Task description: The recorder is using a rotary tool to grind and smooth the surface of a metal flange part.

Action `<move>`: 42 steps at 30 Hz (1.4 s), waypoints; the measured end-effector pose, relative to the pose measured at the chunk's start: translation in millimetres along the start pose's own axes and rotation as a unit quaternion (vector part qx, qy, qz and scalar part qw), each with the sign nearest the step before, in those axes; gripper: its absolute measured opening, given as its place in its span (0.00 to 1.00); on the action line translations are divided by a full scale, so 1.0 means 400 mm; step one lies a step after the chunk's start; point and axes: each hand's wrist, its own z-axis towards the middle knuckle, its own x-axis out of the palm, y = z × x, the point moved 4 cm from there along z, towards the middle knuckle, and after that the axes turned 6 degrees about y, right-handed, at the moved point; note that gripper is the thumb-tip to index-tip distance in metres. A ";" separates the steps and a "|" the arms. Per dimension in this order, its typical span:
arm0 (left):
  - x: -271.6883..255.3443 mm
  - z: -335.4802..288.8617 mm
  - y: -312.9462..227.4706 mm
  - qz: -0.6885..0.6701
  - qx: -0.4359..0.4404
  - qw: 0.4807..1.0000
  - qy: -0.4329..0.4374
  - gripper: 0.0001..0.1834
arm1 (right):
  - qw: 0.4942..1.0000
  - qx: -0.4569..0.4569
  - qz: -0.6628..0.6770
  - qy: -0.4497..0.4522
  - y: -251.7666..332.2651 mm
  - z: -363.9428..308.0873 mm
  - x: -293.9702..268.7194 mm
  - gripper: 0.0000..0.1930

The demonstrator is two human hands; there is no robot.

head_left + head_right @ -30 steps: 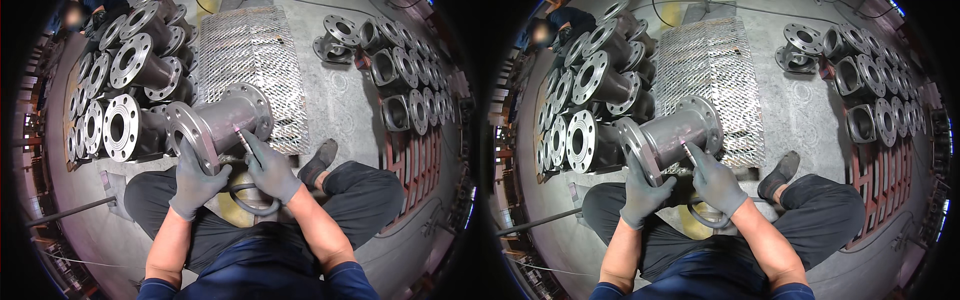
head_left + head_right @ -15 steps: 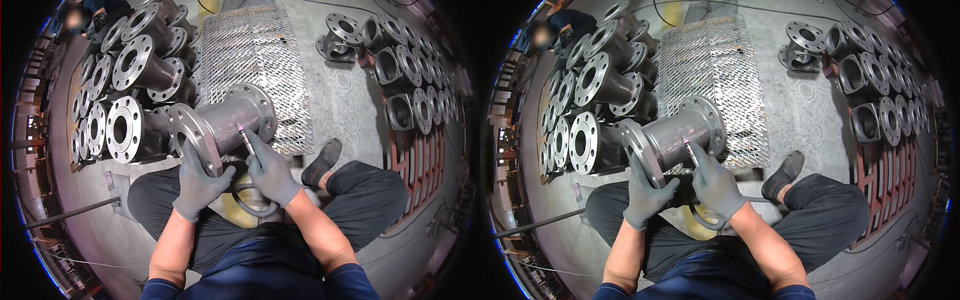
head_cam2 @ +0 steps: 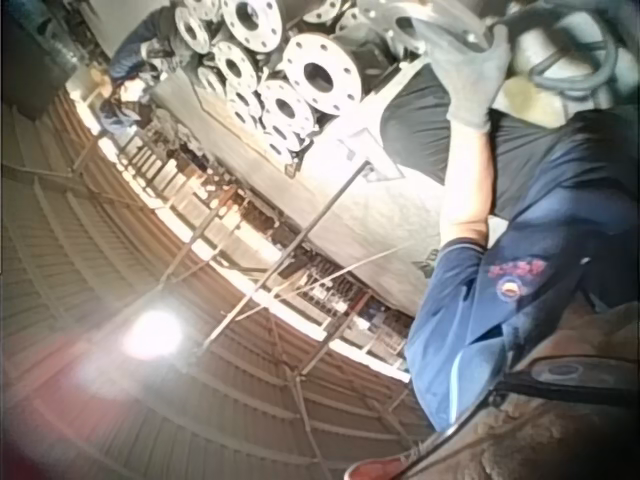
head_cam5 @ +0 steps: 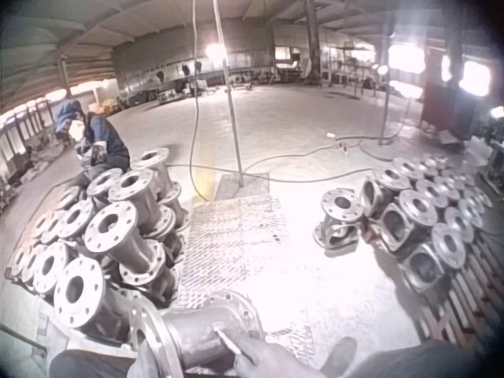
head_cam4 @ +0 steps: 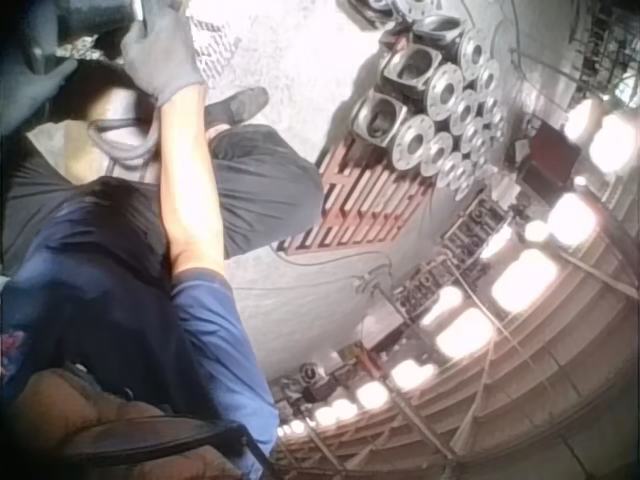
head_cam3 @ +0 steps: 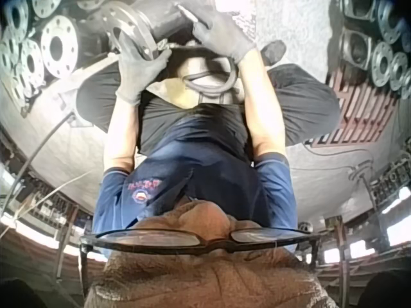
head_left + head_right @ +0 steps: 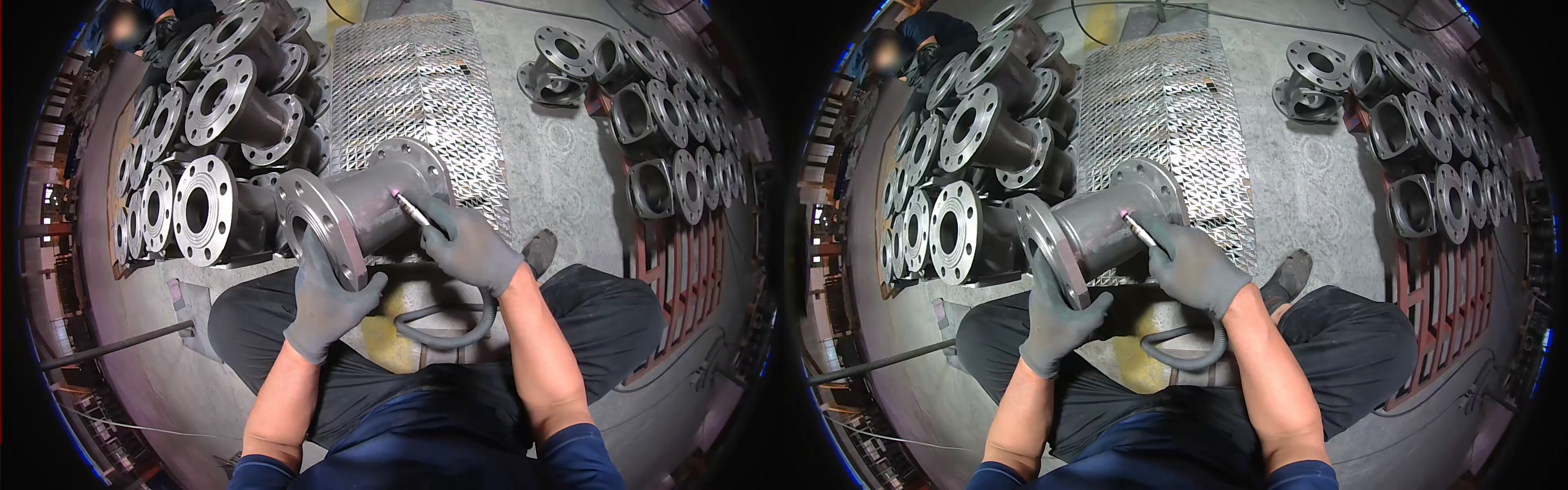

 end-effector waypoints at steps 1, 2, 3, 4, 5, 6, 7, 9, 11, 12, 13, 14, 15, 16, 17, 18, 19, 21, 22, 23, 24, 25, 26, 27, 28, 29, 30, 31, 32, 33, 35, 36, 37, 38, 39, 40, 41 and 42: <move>-0.002 0.003 -0.006 0.000 -0.006 1.000 0.005 0.57 | 1.000 0.001 -0.001 -0.001 0.000 0.000 -0.001 0.33; -0.002 0.006 -0.009 0.001 -0.011 1.000 0.009 0.57 | 1.000 -0.007 0.008 0.000 0.000 0.001 -0.001 0.33; 0.000 0.009 -0.005 -0.001 -0.010 1.000 0.010 0.57 | 1.000 -0.014 0.017 0.001 0.001 0.001 -0.001 0.32; 0.001 0.008 0.002 -0.007 -0.008 1.000 0.012 0.57 | 1.000 -0.014 0.017 0.001 0.000 0.005 -0.001 0.32; 0.001 0.007 0.004 -0.013 -0.006 1.000 0.014 0.57 | 1.000 -0.020 -0.003 0.000 -0.001 0.012 -0.003 0.32; 0.000 0.004 0.001 -0.013 -0.005 1.000 0.014 0.57 | 0.999 -0.026 -0.024 -0.001 0.000 0.015 -0.004 0.32; 0.000 0.003 -0.002 -0.007 -0.003 1.000 0.013 0.57 | 1.000 -0.021 -0.020 0.000 0.010 0.014 -0.015 0.33; -0.002 0.007 -0.004 -0.002 0.000 1.000 0.011 0.57 | 0.999 -0.035 0.000 0.005 0.019 0.015 -0.013 0.31; -0.004 0.010 -0.004 0.000 -0.013 1.000 0.017 0.58 | 1.000 -0.018 -0.012 0.019 0.007 0.021 -0.013 0.30; 0.000 0.007 -0.002 0.000 -0.013 1.000 0.017 0.58 | 1.000 -0.018 -0.012 0.018 0.005 0.017 -0.014 0.30; 0.002 0.003 0.003 -0.007 -0.013 1.000 0.015 0.58 | 1.000 -0.021 0.003 0.017 0.006 0.013 -0.013 0.31; 0.003 0.001 0.006 -0.014 -0.014 1.000 0.012 0.58 | 0.999 -0.024 0.018 0.016 0.007 0.012 -0.013 0.31; 0.002 0.002 0.007 -0.014 -0.014 1.000 0.013 0.58 | 0.999 -0.024 0.018 0.016 0.010 0.013 -0.019 0.31; 0.001 0.004 0.009 -0.017 -0.015 1.000 0.017 0.58 | 1.000 0.011 0.005 0.025 0.010 0.018 -0.028 0.31; 0.000 0.007 0.010 -0.019 -0.016 0.999 0.021 0.58 | 0.998 0.046 -0.009 0.034 0.006 0.020 -0.032 0.31; -0.001 0.010 0.007 -0.019 -0.016 0.999 0.021 0.58 | 0.998 0.046 -0.009 0.034 -0.014 0.019 -0.021 0.31; -0.002 0.013 -0.007 -0.006 0.006 1.000 0.013 0.57 | 1.000 0.013 -0.015 0.001 -0.023 0.018 -0.013 0.32; -0.001 0.014 -0.018 0.005 0.029 1.000 0.006 0.57 | 0.999 -0.020 -0.021 -0.033 -0.037 -0.006 -0.004 0.34; -0.001 0.012 -0.015 0.003 0.029 1.000 0.008 0.57 | 1.000 0.016 0.010 -0.016 -0.025 -0.015 -0.002 0.34; -0.001 0.011 -0.012 0.001 0.030 0.999 0.010 0.57 | 0.998 0.053 0.041 0.000 -0.021 -0.018 0.003 0.34; -0.001 0.011 -0.012 0.001 0.029 1.000 0.010 0.57 | 0.998 0.053 0.042 0.001 -0.022 -0.014 0.008 0.34; -0.002 0.013 -0.011 -0.003 0.015 1.000 0.009 0.57 | 0.999 0.026 0.026 -0.015 -0.014 -0.008 0.008 0.34; -0.003 0.014 -0.009 -0.007 0.001 1.000 0.008 0.58 | 0.999 0.000 0.010 -0.031 -0.001 -0.003 0.005 0.34; -0.002 0.013 -0.007 -0.007 0.001 1.000 0.008 0.58 | 0.997 0.063 0.027 0.024 -0.002 -0.008 0.005 0.35; -0.001 0.008 -0.005 -0.007 0.005 1.000 0.009 0.58 | 0.997 0.064 0.028 0.024 -0.003 -0.012 0.012 0.35; -0.001 0.005 -0.004 -0.006 0.009 1.000 0.010 0.59 | 0.999 0.004 0.042 0.001 0.007 -0.017 0.024 0.34; -0.005 0.004 -0.004 -0.006 0.008 1.000 0.011 0.59 | 0.997 -0.055 0.057 -0.021 0.016 -0.023 0.036 0.34; -0.007 0.009 -0.005 -0.012 0.024 0.999 0.021 0.60 | 0.995 -0.075 0.053 -0.043 0.014 -0.025 0.047 0.34; -0.008 0.012 -0.007 -0.019 0.040 0.999 0.031 0.61 | 0.995 -0.075 0.053 -0.042 0.014 -0.032 0.061 0.34; -0.008 0.015 -0.006 -0.019 0.040 0.999 0.031 0.61 | 0.995 -0.058 0.066 -0.048 0.011 -0.041 0.075 0.33; -0.009 0.008 0.003 -0.044 -0.014 0.998 0.048 0.63 | 0.991 0.025 0.123 -0.035 0.003 -0.055 0.091 0.33; -0.009 0.005 0.007 -0.044 -0.016 0.998 0.048 0.63 | 0.991 0.025 0.124 -0.034 0.000 -0.062 0.101 0.33; -0.006 0.005 0.010 -0.045 -0.003 0.998 0.046 0.63 | 0.992 0.031 0.104 -0.059 -0.008 -0.072 0.108 0.32; -0.005 0.006 0.009 -0.046 0.011 0.998 0.044 0.63 | 0.992 0.037 0.084 -0.084 -0.012 -0.082 0.114 0.32; -0.008 0.006 0.005 -0.046 0.011 0.998 0.044 0.63 | 0.993 0.003 0.077 -0.094 -0.002 -0.084 0.134 0.32; -0.010 0.007 0.000 -0.054 -0.011 0.997 0.052 0.63 | 0.993 0.003 0.077 -0.094 0.003 -0.084 0.148 0.32; -0.009 0.009 -0.002 -0.062 -0.032 0.996 0.059 0.63 | 0.989 -0.003 0.102 -0.111 0.005 -0.086 0.156 0.32; -0.004 0.011 0.000 -0.063 -0.032 0.996 0.059 0.63 | 0.983 -0.009 0.128 -0.128 0.002 -0.087 0.159 0.32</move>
